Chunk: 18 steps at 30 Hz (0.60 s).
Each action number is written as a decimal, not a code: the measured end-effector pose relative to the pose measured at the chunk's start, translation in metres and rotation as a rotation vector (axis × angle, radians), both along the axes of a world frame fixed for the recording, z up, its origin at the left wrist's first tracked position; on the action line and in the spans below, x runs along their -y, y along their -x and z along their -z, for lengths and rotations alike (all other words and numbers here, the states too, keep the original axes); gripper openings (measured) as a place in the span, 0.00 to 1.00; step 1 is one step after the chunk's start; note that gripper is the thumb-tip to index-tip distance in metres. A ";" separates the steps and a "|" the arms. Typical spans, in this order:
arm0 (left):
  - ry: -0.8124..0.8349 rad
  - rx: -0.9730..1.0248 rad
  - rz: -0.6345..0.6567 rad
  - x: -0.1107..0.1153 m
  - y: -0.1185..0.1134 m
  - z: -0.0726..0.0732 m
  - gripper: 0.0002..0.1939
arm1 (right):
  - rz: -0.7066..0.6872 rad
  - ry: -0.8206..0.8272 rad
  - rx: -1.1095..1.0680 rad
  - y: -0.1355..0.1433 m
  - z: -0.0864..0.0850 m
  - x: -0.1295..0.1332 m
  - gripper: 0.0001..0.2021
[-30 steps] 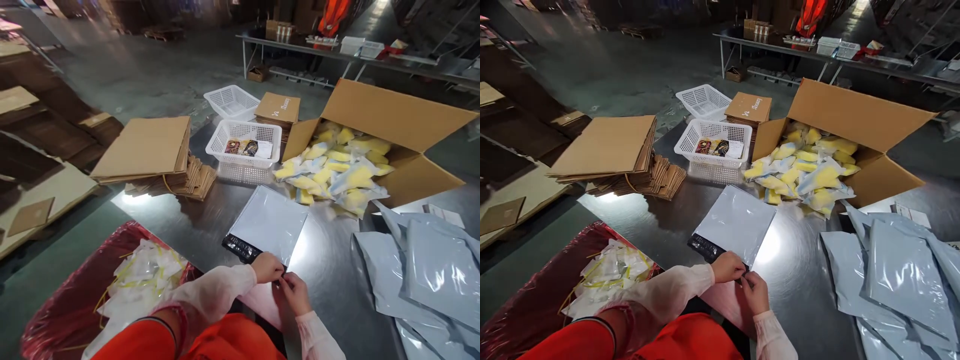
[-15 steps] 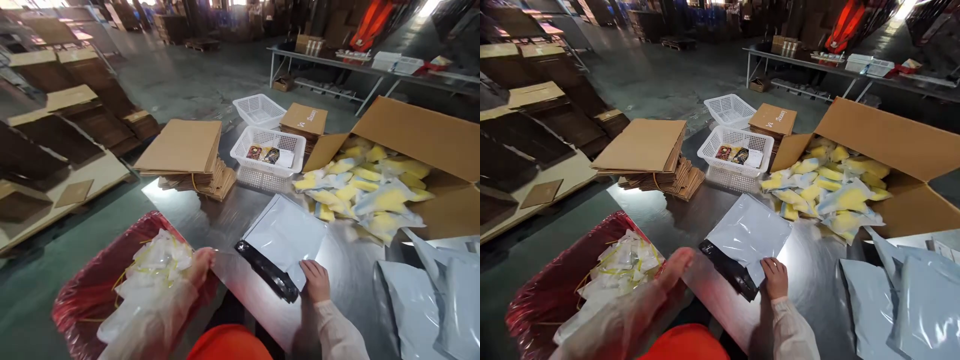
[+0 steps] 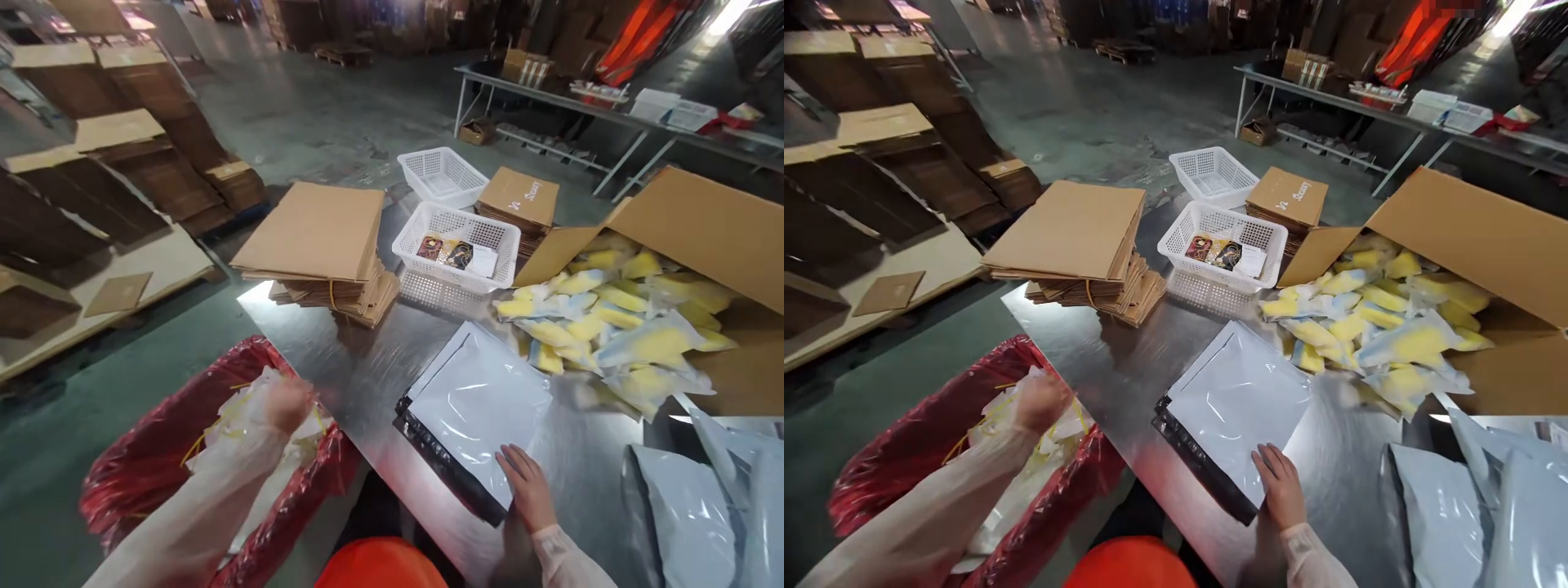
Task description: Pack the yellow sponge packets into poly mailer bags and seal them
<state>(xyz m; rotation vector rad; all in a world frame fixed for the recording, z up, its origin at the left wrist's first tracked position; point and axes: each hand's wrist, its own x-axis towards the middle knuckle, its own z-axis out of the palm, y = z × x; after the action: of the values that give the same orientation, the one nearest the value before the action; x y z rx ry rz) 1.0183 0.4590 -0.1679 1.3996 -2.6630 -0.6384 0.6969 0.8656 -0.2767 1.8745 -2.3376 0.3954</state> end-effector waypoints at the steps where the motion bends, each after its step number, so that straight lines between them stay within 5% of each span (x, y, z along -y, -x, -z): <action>1: -0.022 -0.024 0.119 -0.005 0.028 0.008 0.08 | -0.018 0.010 0.026 0.001 0.002 -0.006 0.24; 2: -0.054 -0.070 0.288 -0.012 0.058 0.016 0.17 | -0.033 0.012 0.047 0.001 0.003 -0.012 0.24; 5: -0.130 -0.208 1.127 -0.041 0.140 0.041 0.32 | -0.080 0.008 0.086 0.000 0.003 -0.031 0.24; 8: -0.099 -0.190 1.580 -0.061 0.176 0.062 0.40 | -0.111 -0.047 0.148 -0.005 -0.005 -0.054 0.23; 11: -0.067 -0.229 1.689 -0.073 0.160 0.078 0.43 | -0.104 -0.122 0.277 -0.017 -0.011 -0.075 0.23; 14: -0.046 -0.207 1.575 -0.087 0.129 0.090 0.41 | 0.001 -0.126 0.511 -0.033 -0.013 -0.087 0.21; 18: -0.158 -0.182 1.330 -0.110 0.119 0.098 0.24 | 0.451 -0.040 0.921 -0.043 -0.020 -0.078 0.18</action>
<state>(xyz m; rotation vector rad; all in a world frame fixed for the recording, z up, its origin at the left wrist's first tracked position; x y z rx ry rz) 0.8994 0.5695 -0.2664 -0.6314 -3.0665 -0.9293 0.7401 0.9436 -0.2565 1.2145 -3.2039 1.3770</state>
